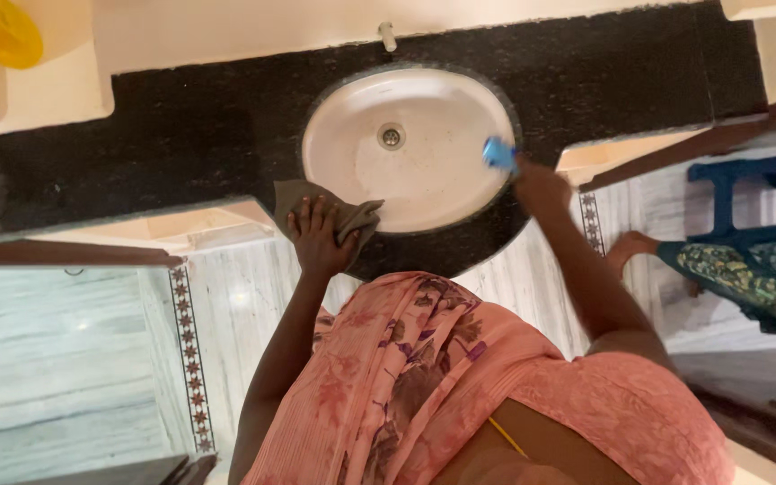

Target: The person scrubs a white sink and the surrounding black countertop using a blue scrubbing brush and a grey cloth. They repeatedly scrub the basin and wipe the counter surface.

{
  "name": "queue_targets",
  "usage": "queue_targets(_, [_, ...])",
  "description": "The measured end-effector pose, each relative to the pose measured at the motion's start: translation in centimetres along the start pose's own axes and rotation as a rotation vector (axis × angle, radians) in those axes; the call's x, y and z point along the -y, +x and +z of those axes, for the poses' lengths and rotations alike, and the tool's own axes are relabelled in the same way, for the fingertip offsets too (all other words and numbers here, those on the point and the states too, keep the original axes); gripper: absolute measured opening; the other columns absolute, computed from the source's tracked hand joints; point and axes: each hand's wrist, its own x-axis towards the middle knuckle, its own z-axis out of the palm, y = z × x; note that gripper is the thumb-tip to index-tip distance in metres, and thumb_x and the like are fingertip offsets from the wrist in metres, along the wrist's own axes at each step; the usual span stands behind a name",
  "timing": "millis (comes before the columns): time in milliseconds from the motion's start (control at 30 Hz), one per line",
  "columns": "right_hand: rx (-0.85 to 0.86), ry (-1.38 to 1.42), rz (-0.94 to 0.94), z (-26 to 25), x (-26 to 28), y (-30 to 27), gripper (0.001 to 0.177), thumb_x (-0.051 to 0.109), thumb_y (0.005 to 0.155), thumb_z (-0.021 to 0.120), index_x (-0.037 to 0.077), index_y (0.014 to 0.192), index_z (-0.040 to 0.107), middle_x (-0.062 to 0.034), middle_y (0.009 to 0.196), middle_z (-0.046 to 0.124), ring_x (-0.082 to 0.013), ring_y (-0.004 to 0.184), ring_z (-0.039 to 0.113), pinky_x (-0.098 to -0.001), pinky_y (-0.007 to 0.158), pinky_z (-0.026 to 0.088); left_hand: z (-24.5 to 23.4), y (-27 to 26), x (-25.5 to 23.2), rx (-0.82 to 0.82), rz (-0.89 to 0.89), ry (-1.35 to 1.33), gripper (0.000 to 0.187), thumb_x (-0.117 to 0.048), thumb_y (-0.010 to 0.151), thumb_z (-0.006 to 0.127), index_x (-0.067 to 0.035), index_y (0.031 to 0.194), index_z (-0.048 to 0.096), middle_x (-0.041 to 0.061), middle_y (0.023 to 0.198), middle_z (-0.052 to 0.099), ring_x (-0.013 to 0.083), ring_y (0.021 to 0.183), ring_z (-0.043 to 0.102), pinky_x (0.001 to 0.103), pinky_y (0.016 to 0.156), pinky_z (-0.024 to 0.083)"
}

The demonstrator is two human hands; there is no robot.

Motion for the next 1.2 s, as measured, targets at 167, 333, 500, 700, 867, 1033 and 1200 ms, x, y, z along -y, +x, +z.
queue_targets(167, [0.197, 0.133, -0.262, 4.5, 9.3, -5.6, 0.036, 0.028, 0.091, 0.06, 0.02, 0.124, 0.071, -0.0173, 0.107, 0.075, -0.0389, 0.097, 0.072, -0.0535, 0.082, 0.056, 0.0, 0.1, 0.1, 0.029, 0.021, 0.025, 0.065, -0.053, 0.09, 0.065, -0.006, 0.135, 0.067, 0.016, 0.158, 0.047, 0.0392, 0.155, 0.026, 0.065, 0.124, 0.008])
queue_targets(333, [0.323, 0.394, -0.422, 10.4, 17.7, -1.9, 0.041, 0.035, 0.096, 0.063, 0.019, 0.133, 0.069, -0.018, 0.11, 0.074, -0.0375, 0.101, 0.07, -0.0484, 0.088, 0.055, 0.5, 0.0, 0.3, 0.034, 0.057, 0.018, 0.068, -0.055, 0.092, 0.063, -0.004, 0.138, 0.065, 0.018, 0.16, 0.046, 0.0404, 0.156, 0.025, 0.067, 0.122, 0.008])
queue_targets(500, [0.32, 0.249, -0.47, 9.4, 9.1, 4.1, 0.041, 0.029, 0.092, 0.068, 0.024, 0.132, 0.072, -0.0124, 0.118, 0.075, -0.0325, 0.104, 0.071, -0.0461, 0.092, 0.056, 0.5, 0.2, 0.8, 0.034, 0.077, 0.036, 0.067, -0.055, 0.092, 0.062, -0.004, 0.136, 0.066, 0.018, 0.158, 0.047, 0.0408, 0.155, 0.025, 0.068, 0.122, 0.008])
queue_targets(700, [0.113, -0.324, -0.116, -0.2, 4.2, 13.9, 0.035, 0.029, 0.107, 0.052, 0.042, 0.131, 0.074, -0.0038, 0.121, 0.075, -0.0268, 0.103, 0.074, -0.0453, 0.08, 0.06, 0.4, 0.0, 0.9, 0.03, 0.061, -0.004, 0.065, -0.051, 0.088, 0.064, -0.004, 0.133, 0.068, 0.017, 0.157, 0.048, 0.0413, 0.155, 0.027, 0.068, 0.122, 0.009])
queue_targets(867, [-0.094, -0.548, -0.431, -0.4, 5.9, 15.1, 0.045, 0.036, 0.109, 0.048, 0.036, 0.155, 0.049, -0.0074, 0.095, 0.076, -0.0271, 0.075, 0.076, -0.0414, 0.06, 0.058, 0.3, 0.3, 0.7, 0.007, 0.083, 0.002, 0.064, -0.051, 0.088, 0.065, -0.005, 0.132, 0.069, 0.017, 0.158, 0.049, 0.04, 0.155, 0.027, 0.067, 0.123, 0.01])
queue_targets(1033, [0.08, -0.172, -0.115, 2.2, 4.1, 5.9, 0.043, 0.029, 0.101, 0.052, 0.03, 0.144, 0.057, -0.0114, 0.1, 0.076, -0.0316, 0.084, 0.074, -0.0464, 0.068, 0.057, 0.0, 0.1, 0.5, 0.027, 0.056, -0.001, 0.064, -0.052, 0.087, 0.066, -0.005, 0.131, 0.069, 0.017, 0.156, 0.049, 0.0406, 0.154, 0.027, 0.066, 0.123, 0.009])
queue_targets(1200, [0.148, 0.355, -0.249, 8.3, 13.6, -5.0, 0.04, 0.028, 0.092, 0.057, 0.022, 0.129, 0.07, -0.0158, 0.108, 0.075, -0.0373, 0.096, 0.071, -0.0527, 0.081, 0.055, -0.3, 0.4, 0.1, 0.036, 0.056, 0.031, 0.064, -0.052, 0.085, 0.065, -0.007, 0.13, 0.07, 0.017, 0.155, 0.05, 0.0414, 0.153, 0.027, 0.067, 0.121, 0.008])
